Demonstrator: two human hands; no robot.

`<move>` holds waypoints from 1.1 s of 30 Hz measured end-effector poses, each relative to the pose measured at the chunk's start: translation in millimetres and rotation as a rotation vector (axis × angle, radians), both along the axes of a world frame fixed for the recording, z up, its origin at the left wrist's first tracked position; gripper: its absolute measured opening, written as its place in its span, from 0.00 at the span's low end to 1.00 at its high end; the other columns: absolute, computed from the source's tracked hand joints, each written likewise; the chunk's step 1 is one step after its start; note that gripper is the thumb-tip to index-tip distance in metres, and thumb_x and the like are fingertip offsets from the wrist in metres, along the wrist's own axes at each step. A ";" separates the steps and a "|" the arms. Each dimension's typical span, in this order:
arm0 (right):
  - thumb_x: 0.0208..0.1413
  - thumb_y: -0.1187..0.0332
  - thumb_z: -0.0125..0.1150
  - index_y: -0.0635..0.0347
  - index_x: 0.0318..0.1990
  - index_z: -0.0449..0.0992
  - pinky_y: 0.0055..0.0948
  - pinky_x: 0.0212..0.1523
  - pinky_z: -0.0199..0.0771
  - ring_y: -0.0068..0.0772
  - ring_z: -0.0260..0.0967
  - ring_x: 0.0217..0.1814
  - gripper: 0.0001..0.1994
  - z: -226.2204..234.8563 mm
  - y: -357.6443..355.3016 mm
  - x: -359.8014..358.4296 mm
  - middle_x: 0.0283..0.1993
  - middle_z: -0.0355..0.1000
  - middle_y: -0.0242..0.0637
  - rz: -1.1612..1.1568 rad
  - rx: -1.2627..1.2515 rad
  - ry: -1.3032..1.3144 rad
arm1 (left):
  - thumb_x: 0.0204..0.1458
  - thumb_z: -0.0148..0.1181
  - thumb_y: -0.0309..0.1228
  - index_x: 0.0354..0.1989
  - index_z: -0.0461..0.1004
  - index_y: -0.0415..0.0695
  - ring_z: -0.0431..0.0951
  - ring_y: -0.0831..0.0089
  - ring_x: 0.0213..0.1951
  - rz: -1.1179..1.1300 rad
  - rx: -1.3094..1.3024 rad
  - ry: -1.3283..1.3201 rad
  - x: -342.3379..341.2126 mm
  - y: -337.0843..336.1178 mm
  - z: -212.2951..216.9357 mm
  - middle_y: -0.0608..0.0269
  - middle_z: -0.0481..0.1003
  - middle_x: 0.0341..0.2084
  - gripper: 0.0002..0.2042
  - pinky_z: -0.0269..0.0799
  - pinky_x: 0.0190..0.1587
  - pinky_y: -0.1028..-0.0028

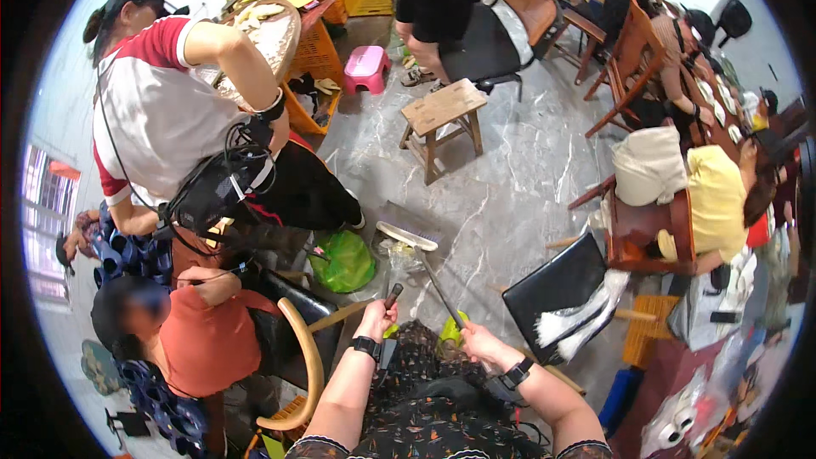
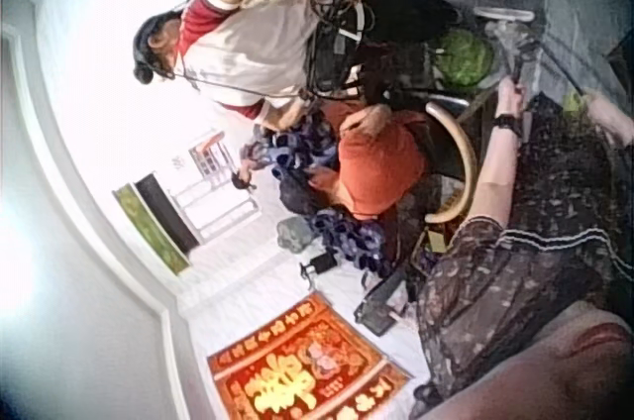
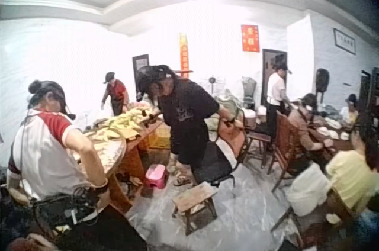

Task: Sweeping debris and scrap material from the floor using a broom and dustpan in a shoe factory.

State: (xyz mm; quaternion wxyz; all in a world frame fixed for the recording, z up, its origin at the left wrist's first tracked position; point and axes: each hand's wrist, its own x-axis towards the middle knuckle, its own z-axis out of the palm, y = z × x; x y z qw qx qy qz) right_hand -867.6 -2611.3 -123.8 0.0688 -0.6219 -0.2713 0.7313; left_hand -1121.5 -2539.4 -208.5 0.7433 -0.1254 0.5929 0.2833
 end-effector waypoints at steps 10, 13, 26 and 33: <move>0.54 0.66 0.37 0.63 0.58 0.42 0.18 0.13 0.58 0.18 0.53 0.15 0.25 4.9 130.6 49.6 0.18 0.57 0.28 0.042 -0.103 0.033 | 0.51 0.31 0.26 0.35 0.57 0.36 0.62 0.75 0.15 0.370 -0.096 -0.027 19.9 63.2 -38.7 0.56 0.63 0.19 0.09 0.58 0.11 0.81; 0.54 0.67 0.37 0.63 0.58 0.44 0.18 0.12 0.58 0.17 0.52 0.14 0.24 1.3 176.7 53.9 0.19 0.58 0.28 0.062 -0.113 0.032 | 0.51 0.31 0.27 0.36 0.57 0.37 0.62 0.74 0.15 0.470 -0.136 -0.053 23.1 94.1 -58.1 0.56 0.63 0.19 0.09 0.58 0.11 0.81; 0.54 0.65 0.36 0.57 0.56 0.48 0.19 0.10 0.57 0.17 0.53 0.13 0.21 13.6 338.9 58.8 0.17 0.57 0.25 0.228 -0.117 0.072 | 0.51 0.31 0.26 0.38 0.58 0.38 0.63 0.73 0.14 0.630 -0.073 0.008 14.4 185.1 -158.9 0.56 0.65 0.21 0.10 0.59 0.11 0.81; 0.56 0.66 0.35 0.53 0.58 0.48 0.14 0.10 0.54 0.13 0.50 0.13 0.20 -0.7 435.0 56.3 0.18 0.55 0.23 0.401 -0.149 0.051 | 0.50 0.30 0.26 0.38 0.58 0.37 0.61 0.74 0.13 0.669 -0.075 0.051 65.3 223.8 -145.2 0.56 0.64 0.19 0.11 0.59 0.11 0.81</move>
